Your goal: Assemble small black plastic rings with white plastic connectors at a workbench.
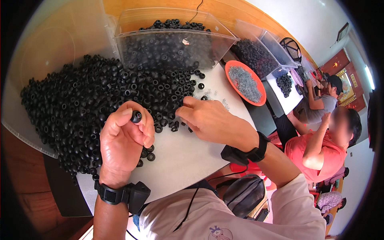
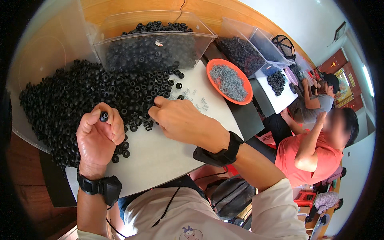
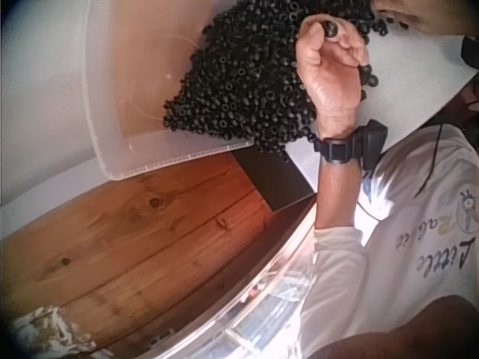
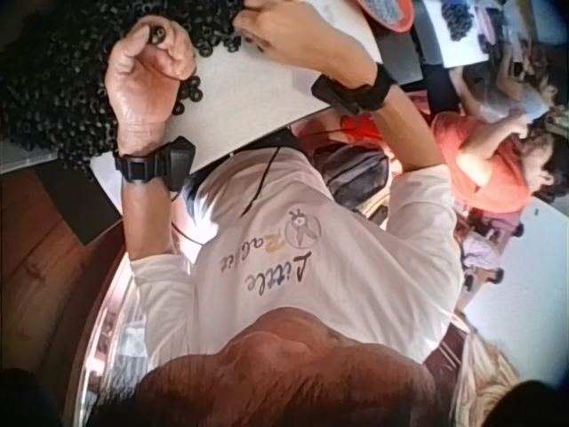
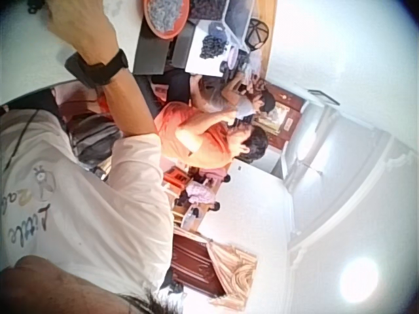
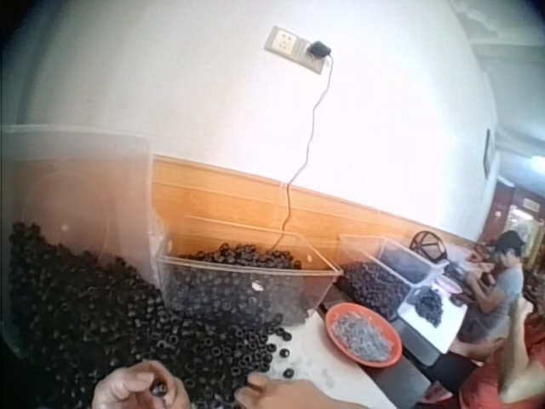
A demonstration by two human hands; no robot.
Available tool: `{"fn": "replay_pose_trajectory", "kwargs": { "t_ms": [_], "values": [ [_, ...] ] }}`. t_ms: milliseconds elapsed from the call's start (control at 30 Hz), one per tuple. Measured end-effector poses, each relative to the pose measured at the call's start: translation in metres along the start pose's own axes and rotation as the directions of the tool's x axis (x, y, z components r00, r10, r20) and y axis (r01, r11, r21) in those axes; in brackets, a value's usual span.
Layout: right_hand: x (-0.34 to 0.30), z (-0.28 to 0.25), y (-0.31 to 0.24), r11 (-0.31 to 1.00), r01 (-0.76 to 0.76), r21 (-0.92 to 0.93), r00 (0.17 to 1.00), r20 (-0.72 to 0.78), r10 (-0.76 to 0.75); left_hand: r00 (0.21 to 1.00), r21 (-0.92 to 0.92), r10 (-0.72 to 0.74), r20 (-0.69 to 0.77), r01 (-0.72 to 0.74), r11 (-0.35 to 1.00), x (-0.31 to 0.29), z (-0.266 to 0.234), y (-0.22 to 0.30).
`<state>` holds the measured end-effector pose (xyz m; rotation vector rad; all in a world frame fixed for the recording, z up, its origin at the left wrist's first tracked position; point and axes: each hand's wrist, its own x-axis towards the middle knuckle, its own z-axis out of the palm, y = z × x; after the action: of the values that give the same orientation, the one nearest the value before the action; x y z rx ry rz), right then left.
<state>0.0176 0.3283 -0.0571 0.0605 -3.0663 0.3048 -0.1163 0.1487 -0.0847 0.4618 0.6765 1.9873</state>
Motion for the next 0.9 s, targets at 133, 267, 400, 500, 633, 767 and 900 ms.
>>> {"fn": "replay_pose_trajectory", "kwargs": {
  "t_ms": [133, 267, 400, 500, 633, 767, 900],
  "values": [
    [0.000, 0.000, -0.007, 0.999, 0.038, 0.002, 0.999, -0.038, -0.038, 1.000, 0.024, 0.008, 0.025, -0.008, 1.000, 0.001, -0.003, 0.001],
    [0.004, -0.001, -0.016, 0.996, 0.092, -0.016, 0.996, -0.002, -0.092, 1.000, 0.018, -0.008, -0.005, 0.008, 1.000, 0.003, 0.000, 0.002],
    [0.006, 0.005, -0.019, 0.988, 0.114, -0.102, 0.993, -0.015, -0.116, 1.000, 0.034, -0.002, -0.012, 0.002, 0.999, 0.003, 0.003, 0.003],
    [-0.001, 0.012, -0.023, 0.976, 0.143, -0.163, 0.988, -0.042, -0.151, 1.000, 0.077, 0.024, 0.004, -0.024, 0.997, 0.000, 0.006, 0.001],
    [-0.003, 0.024, -0.025, 0.977, 0.165, -0.133, 0.980, -0.086, -0.177, 0.998, 0.091, 0.006, -0.059, -0.001, 0.996, -0.006, 0.007, -0.005],
    [-0.003, 0.023, -0.025, 0.981, 0.176, -0.083, 0.971, -0.151, -0.187, 0.997, 0.068, -0.024, -0.072, 0.029, 0.997, -0.005, 0.013, -0.007],
    [-0.003, 0.021, -0.020, 0.981, 0.195, -0.015, 0.958, -0.210, -0.193, 0.995, 0.060, -0.028, -0.097, 0.033, 0.998, 0.000, 0.018, -0.010]
  ]
}}
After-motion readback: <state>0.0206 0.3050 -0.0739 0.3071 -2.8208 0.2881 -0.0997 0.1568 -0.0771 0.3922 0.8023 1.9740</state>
